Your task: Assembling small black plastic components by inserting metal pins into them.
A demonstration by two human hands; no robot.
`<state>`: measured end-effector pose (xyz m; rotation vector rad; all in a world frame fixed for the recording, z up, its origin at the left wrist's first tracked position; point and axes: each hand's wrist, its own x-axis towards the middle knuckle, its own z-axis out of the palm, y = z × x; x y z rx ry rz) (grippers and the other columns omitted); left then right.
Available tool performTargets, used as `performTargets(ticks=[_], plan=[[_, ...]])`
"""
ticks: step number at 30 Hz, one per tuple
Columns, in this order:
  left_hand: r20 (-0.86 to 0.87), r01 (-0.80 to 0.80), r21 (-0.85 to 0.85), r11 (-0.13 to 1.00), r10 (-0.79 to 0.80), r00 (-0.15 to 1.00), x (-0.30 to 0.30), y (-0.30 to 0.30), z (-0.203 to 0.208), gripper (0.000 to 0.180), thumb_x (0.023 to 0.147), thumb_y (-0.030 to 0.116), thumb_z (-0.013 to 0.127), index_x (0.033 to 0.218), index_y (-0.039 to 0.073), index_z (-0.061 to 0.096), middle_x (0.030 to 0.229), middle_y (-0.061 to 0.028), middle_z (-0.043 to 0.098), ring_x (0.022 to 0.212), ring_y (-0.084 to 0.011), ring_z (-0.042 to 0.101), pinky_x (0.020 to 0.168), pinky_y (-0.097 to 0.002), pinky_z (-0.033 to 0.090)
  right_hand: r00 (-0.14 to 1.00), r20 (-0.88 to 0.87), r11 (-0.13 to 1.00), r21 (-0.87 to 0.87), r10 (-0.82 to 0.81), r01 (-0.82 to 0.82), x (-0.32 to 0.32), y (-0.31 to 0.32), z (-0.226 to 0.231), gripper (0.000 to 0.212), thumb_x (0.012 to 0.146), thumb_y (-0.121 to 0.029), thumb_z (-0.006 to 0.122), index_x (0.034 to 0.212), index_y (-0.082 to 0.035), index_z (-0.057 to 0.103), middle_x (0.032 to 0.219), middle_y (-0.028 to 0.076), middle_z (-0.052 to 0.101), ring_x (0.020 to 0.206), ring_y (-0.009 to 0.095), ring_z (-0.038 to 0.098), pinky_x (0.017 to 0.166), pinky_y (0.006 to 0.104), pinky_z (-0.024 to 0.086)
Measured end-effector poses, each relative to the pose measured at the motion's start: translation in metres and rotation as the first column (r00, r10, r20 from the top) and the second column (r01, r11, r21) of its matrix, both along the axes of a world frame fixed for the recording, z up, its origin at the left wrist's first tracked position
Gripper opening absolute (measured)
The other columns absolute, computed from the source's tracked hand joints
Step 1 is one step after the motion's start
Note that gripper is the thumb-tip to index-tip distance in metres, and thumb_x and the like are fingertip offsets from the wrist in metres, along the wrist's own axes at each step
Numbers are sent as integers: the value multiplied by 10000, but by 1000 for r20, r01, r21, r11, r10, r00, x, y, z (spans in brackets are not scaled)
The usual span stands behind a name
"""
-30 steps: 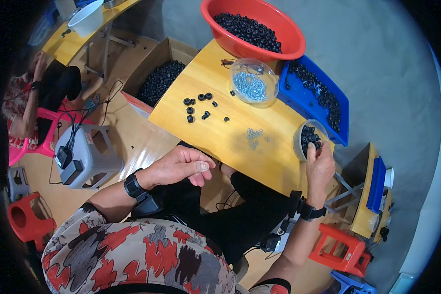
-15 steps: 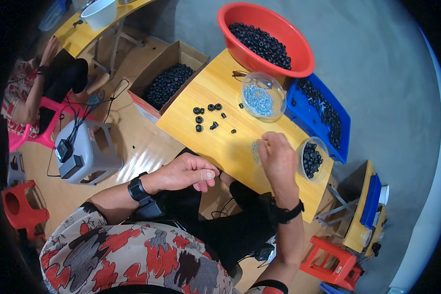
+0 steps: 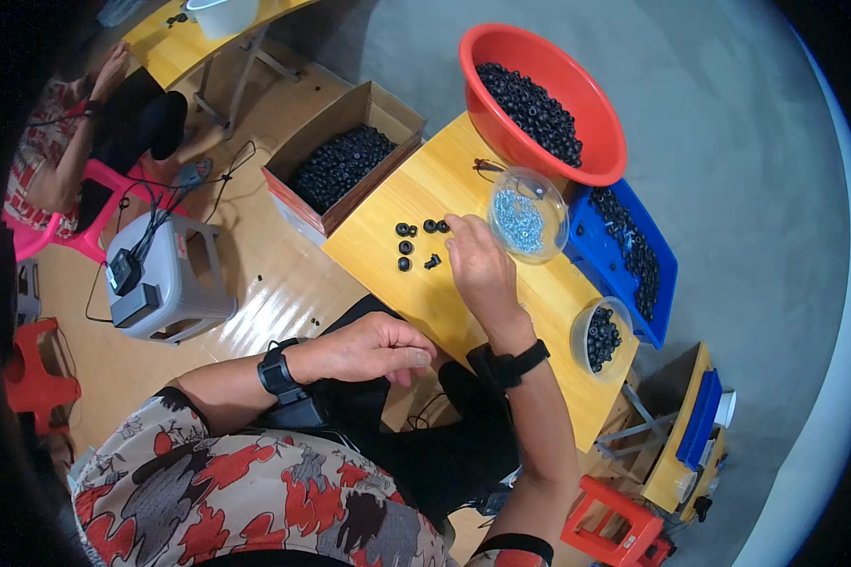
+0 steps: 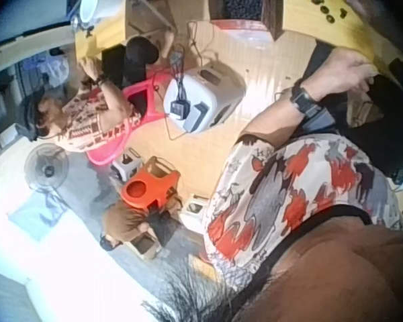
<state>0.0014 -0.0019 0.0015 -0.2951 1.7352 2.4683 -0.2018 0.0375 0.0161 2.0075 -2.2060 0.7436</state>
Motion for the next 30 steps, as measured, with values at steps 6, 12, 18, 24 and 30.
performTargets(ticks=[6,12,18,24,30], plan=[[-19,-5,-19,1000,4,1000,1,-2,0,292,951,243,552,1088,-3,626,910,-55,668,751,-103,653,675,-234,533,999,-32,998,55,-8,10,0,-12,-9,236,809,-88,627,1041,-59,595,964,130,595,853,331,590,709,408,483],[-10,-44,33,998,45,999,-1,-3,-2,287,946,236,561,1113,10,618,919,-48,667,761,-89,636,693,-223,522,993,4,993,-3,-122,122,-3,12,-7,196,772,-73,654,957,-56,590,856,116,597,765,312,591,670,401,482],[18,-232,182,956,233,972,-2,-7,-10,304,962,213,534,1199,25,565,933,-36,649,750,-77,618,693,-211,515,912,329,968,30,-247,251,50,64,28,200,757,-57,680,932,-45,584,831,98,600,769,262,614,673,358,494],[-13,-128,286,950,138,990,-4,-5,-5,285,959,191,539,1184,19,575,935,-30,651,756,-67,613,714,-215,518,952,286,971,-173,-114,168,82,99,-5,282,724,-38,717,970,-65,582,842,99,600,767,259,617,646,338,502],[59,-105,235,966,93,994,-4,-2,-6,237,935,155,578,1127,19,601,890,-24,658,729,-66,617,670,-199,515,927,358,968,-172,-111,182,88,110,-8,300,715,-63,746,971,-72,588,870,85,606,772,257,619,655,329,507]])
